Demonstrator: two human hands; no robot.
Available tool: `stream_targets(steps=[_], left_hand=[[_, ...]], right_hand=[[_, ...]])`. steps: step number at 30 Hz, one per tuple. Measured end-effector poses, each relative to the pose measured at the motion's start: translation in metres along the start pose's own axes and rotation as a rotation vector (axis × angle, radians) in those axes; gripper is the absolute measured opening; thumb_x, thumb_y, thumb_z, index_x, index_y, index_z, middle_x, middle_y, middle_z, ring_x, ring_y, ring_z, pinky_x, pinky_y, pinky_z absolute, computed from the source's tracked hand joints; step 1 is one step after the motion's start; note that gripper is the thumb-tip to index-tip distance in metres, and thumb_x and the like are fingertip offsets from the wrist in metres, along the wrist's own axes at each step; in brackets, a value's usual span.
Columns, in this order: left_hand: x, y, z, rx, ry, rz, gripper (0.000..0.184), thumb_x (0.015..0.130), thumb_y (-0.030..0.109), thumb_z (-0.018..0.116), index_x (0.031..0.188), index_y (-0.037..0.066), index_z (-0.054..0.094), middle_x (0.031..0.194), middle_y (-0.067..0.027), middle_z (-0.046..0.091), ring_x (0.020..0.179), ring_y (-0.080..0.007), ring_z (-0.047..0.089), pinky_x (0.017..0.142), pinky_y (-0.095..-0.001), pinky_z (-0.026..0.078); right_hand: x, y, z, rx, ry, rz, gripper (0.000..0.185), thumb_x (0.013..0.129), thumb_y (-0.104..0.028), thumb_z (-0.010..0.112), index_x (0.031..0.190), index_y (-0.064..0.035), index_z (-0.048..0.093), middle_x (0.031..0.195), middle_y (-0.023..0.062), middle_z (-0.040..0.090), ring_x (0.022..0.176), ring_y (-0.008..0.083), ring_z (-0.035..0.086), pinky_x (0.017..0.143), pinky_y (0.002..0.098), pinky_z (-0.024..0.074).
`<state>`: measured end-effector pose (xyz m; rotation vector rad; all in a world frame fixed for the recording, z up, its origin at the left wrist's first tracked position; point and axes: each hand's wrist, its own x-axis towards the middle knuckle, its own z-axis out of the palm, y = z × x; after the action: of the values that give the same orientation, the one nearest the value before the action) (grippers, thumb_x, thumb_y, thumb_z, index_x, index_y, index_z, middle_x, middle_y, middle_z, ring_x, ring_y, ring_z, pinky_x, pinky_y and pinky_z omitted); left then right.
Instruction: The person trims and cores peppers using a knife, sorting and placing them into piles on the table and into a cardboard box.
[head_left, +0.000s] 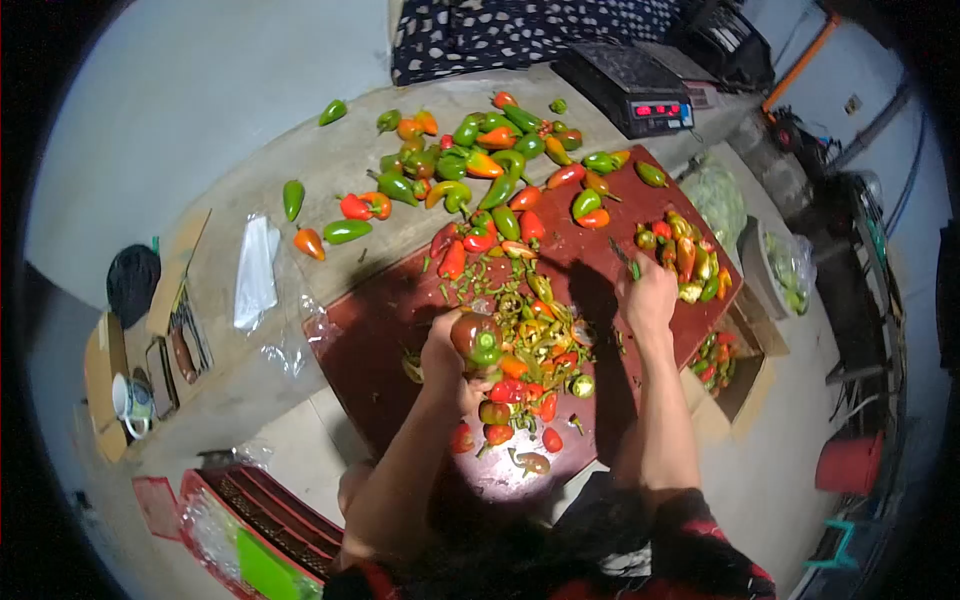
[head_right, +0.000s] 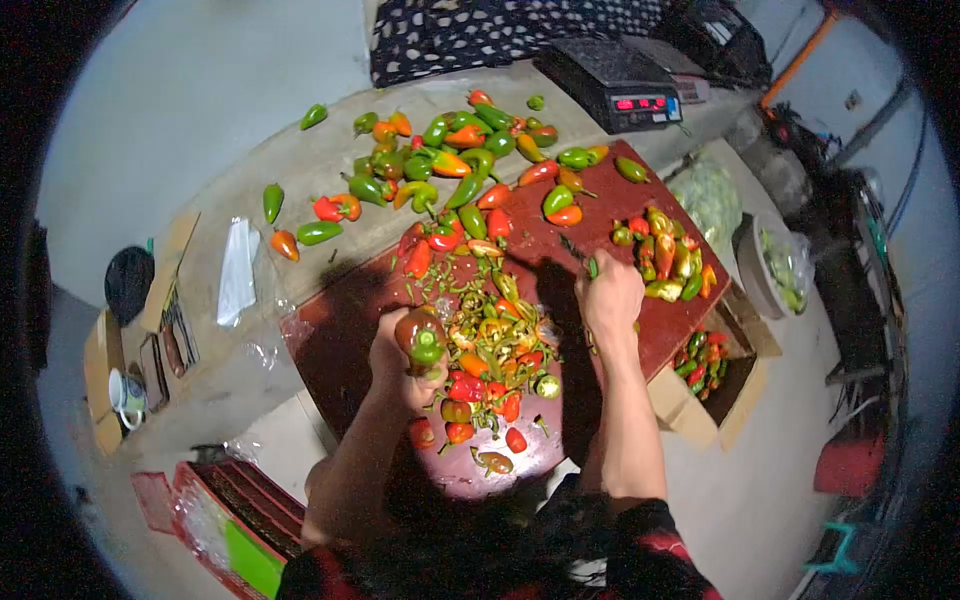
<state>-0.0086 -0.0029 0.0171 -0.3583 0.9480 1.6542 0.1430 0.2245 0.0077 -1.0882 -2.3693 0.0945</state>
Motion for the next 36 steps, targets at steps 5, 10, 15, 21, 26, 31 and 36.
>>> stream_targets(steps=[5, 10, 15, 21, 26, 31, 36], left_hand=[[0.014, -0.006, -0.007, -0.011, -0.194, 0.147, 0.035, 0.094, 0.039, 0.038, 0.078, 0.011, 0.053, 0.056, -0.0022, 0.043, 0.036, -0.0138, 0.032, 0.034, -0.0274, 0.021], [0.020, -0.010, -0.005, 0.027, -0.195, 0.165, 0.038, 0.097, 0.040, 0.035, 0.084, 0.009, 0.054, 0.060, -0.0041, 0.049, 0.036, -0.0128, 0.033, 0.034, -0.0271, 0.023], [0.038, -0.019, -0.010, 0.097, -0.228, 0.178, 0.039, 0.103, 0.036, 0.029, 0.100, 0.006, 0.054, 0.070, -0.0069, 0.057, 0.045, -0.0156, 0.048, 0.039, -0.0272, 0.035], [0.036, -0.028, -0.005, 0.133, -0.459, 0.338, 0.042, 0.107, 0.035, 0.030, 0.135, 0.007, 0.047, 0.123, -0.0114, 0.055, 0.107, -0.0209, 0.059, 0.079, -0.0368, 0.053], [0.034, -0.017, -0.009, 0.350, -0.175, 0.431, 0.027, 0.100, 0.023, 0.051, 0.114, 0.002, 0.059, 0.099, -0.0085, 0.063, 0.086, -0.0163, 0.060, 0.075, -0.0320, 0.051], [0.031, -0.011, -0.014, 0.442, -0.142, 0.491, 0.017, 0.094, 0.015, 0.051, 0.097, 0.002, 0.061, 0.088, -0.0064, 0.061, 0.081, -0.0146, 0.058, 0.068, -0.0287, 0.048], [0.044, -0.014, -0.023, 0.255, -0.232, 0.456, 0.016, 0.080, 0.006, 0.047, 0.089, 0.002, 0.059, 0.076, -0.0062, 0.054, 0.068, -0.0154, 0.053, 0.060, -0.0284, 0.045]], right_hand=[[-0.014, -0.019, 0.016, 0.229, -0.058, -0.094, 0.019, 0.072, -0.014, 0.073, 0.073, -0.0034, 0.057, 0.066, 0.0208, 0.061, 0.067, 0.0421, 0.063, 0.062, 0.0484, 0.0501], [-0.031, -0.056, 0.004, 0.632, -0.277, -0.035, 0.027, 0.076, -0.017, 0.072, 0.068, -0.0011, 0.052, 0.055, 0.0105, 0.048, 0.051, 0.0206, 0.048, 0.052, 0.0362, 0.0411], [-0.043, -0.076, -0.003, 1.006, -0.603, -0.126, 0.054, 0.076, -0.031, 0.081, 0.116, -0.0033, 0.057, 0.076, 0.0051, 0.054, 0.071, 0.0134, 0.050, 0.066, 0.0294, 0.0427], [-0.041, -0.068, 0.005, 1.108, -0.599, -0.055, 0.062, 0.079, -0.031, 0.081, 0.125, 0.0012, 0.056, 0.103, 0.0075, 0.064, 0.096, 0.0208, 0.059, 0.090, 0.0357, 0.0477], [-0.032, -0.047, -0.006, 1.584, -0.735, 0.266, 0.037, 0.089, -0.034, 0.069, 0.110, -0.0045, 0.061, 0.068, -0.0037, 0.050, 0.051, 0.0032, 0.038, 0.046, 0.0203, 0.0278], [-0.026, -0.028, -0.005, 1.865, -0.642, 0.330, 0.033, 0.093, -0.040, 0.062, 0.090, -0.0078, 0.054, 0.061, -0.0058, 0.041, 0.048, 0.0045, 0.037, 0.043, 0.0210, 0.0273], [-0.009, 0.031, -0.017, 2.206, -0.310, 0.444, 0.037, 0.090, -0.046, 0.061, 0.102, -0.0114, 0.061, 0.084, 0.0033, 0.060, 0.059, 0.0134, 0.048, 0.048, 0.0258, 0.0350]])
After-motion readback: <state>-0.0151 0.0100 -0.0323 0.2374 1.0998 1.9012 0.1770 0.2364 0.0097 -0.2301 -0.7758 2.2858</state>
